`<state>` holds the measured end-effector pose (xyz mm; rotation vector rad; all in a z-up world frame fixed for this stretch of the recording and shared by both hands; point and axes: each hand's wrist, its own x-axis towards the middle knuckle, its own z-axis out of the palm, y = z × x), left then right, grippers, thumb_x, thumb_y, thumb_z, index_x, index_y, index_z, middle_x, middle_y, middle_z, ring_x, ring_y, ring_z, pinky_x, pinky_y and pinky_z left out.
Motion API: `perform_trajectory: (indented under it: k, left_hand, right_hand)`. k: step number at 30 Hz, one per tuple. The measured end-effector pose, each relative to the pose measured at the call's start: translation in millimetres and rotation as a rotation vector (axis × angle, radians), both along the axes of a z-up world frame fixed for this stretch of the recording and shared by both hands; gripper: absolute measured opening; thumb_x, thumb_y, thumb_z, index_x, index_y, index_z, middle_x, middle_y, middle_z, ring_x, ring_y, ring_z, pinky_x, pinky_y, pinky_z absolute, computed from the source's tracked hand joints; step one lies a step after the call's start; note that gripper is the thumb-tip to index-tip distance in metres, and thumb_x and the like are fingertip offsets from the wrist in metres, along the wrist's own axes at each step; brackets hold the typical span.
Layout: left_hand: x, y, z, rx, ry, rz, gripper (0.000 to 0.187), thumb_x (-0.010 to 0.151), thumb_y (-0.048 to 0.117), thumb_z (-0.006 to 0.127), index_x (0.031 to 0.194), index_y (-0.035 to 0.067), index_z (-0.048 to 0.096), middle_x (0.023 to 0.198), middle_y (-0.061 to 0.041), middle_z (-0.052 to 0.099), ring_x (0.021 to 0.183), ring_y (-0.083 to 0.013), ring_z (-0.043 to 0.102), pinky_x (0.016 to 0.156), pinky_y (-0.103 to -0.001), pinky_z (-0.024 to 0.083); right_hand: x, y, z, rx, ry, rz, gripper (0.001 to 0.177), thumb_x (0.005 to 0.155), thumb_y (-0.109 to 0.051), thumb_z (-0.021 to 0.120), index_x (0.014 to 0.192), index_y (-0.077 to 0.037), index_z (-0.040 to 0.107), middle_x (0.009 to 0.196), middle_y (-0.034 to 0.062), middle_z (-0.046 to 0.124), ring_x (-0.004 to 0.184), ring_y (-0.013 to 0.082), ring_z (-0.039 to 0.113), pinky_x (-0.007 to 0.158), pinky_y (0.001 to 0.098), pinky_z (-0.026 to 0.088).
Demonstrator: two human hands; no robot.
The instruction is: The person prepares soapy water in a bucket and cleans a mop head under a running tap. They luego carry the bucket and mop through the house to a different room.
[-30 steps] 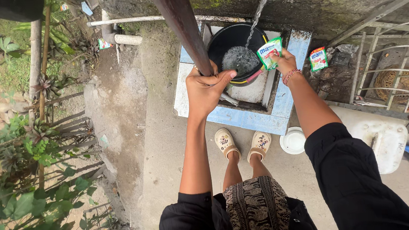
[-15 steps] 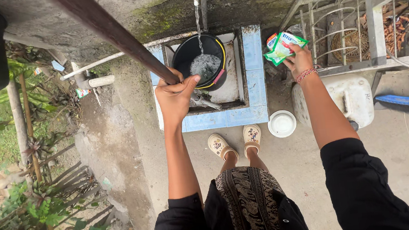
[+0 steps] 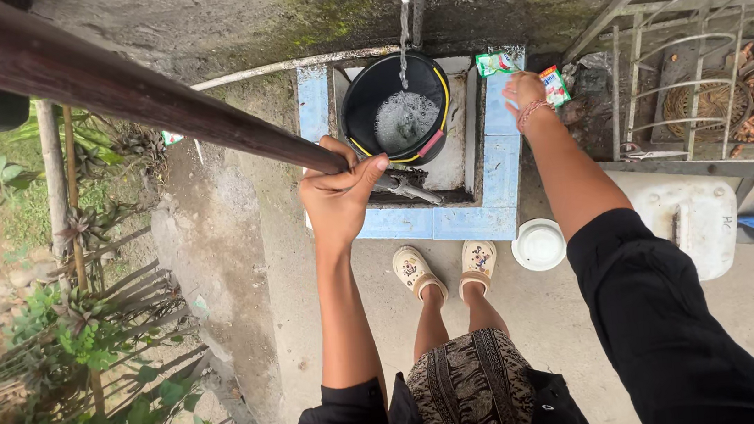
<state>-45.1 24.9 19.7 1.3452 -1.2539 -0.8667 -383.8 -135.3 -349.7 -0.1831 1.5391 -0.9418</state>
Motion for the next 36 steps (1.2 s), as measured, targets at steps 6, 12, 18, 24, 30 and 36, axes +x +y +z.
perform_trajectory:
  k: [6,12,18,24,30,36]
  left_hand:
    - [8,4,1,0.001,0.089,0.038,0.010,0.082,0.004,0.088,0.088,0.001,0.081,0.081,0.000,0.055,0.071,-0.0087,0.049,0.063,-0.026,0.042]
    - [20,0,0,0.011,0.077,0.101,0.017,0.081,0.005,0.088,0.096,0.002,0.081,0.081,0.001,0.053,0.074,-0.0098,0.050,0.065,-0.026,0.044]
    - [29,-4,-3,0.044,0.087,0.122,0.017,0.081,0.006,0.089,0.096,0.003,0.082,0.080,0.001,0.052,0.075,-0.0106,0.050,0.065,-0.027,0.043]
    - [36,-7,-1,0.036,0.112,0.129,0.016,0.081,0.007,0.088,0.095,0.003,0.081,0.082,0.000,0.052,0.075,-0.0102,0.049,0.065,-0.027,0.043]
    - [38,-10,-3,0.007,0.115,0.115,0.013,0.083,0.007,0.088,0.093,0.004,0.081,0.081,0.000,0.051,0.075,-0.0101,0.048,0.065,-0.028,0.043]
    - [40,-12,-3,0.026,0.078,0.112,0.016,0.081,0.006,0.088,0.096,0.003,0.082,0.082,0.000,0.051,0.075,-0.0108,0.048,0.065,-0.028,0.041]
  right_hand:
    - [162,-60,-7,0.059,-0.557,0.100,0.034,0.103,-0.011,0.048,0.129,0.007,0.061,0.132,0.0176,0.067,0.125,0.0247,0.065,0.109,0.0344,0.053]
    - [205,-122,-17,-0.184,-0.714,0.016,0.037,0.101,0.014,0.058,0.134,0.001,0.065,0.127,0.0109,0.070,0.116,0.0173,0.072,0.097,0.0245,0.056]
    - [204,-130,-21,-0.138,-0.745,-0.056,0.027,0.102,-0.013,0.049,0.103,-0.010,0.076,0.065,-0.0044,0.055,0.048,0.0077,0.042,0.042,0.0239,0.037]
    - [193,-130,-3,0.043,-0.653,-0.056,0.034,0.097,-0.010,0.050,0.069,-0.015,0.031,0.055,-0.0002,0.035,0.045,0.0140,0.034,0.045,0.0291,0.031]
    - [195,-131,-27,-0.083,-0.386,0.278,0.040,0.100,0.003,0.065,0.075,-0.016,0.040,0.060,-0.0059,0.032,0.045,0.0087,0.026,0.041,0.0265,0.020]
    - [185,-126,-31,0.048,-0.950,-0.087,0.025,0.103,-0.006,0.037,0.094,-0.007,0.060,0.063,-0.0009,0.037,0.048,0.0108,0.034,0.046,0.0259,0.032]
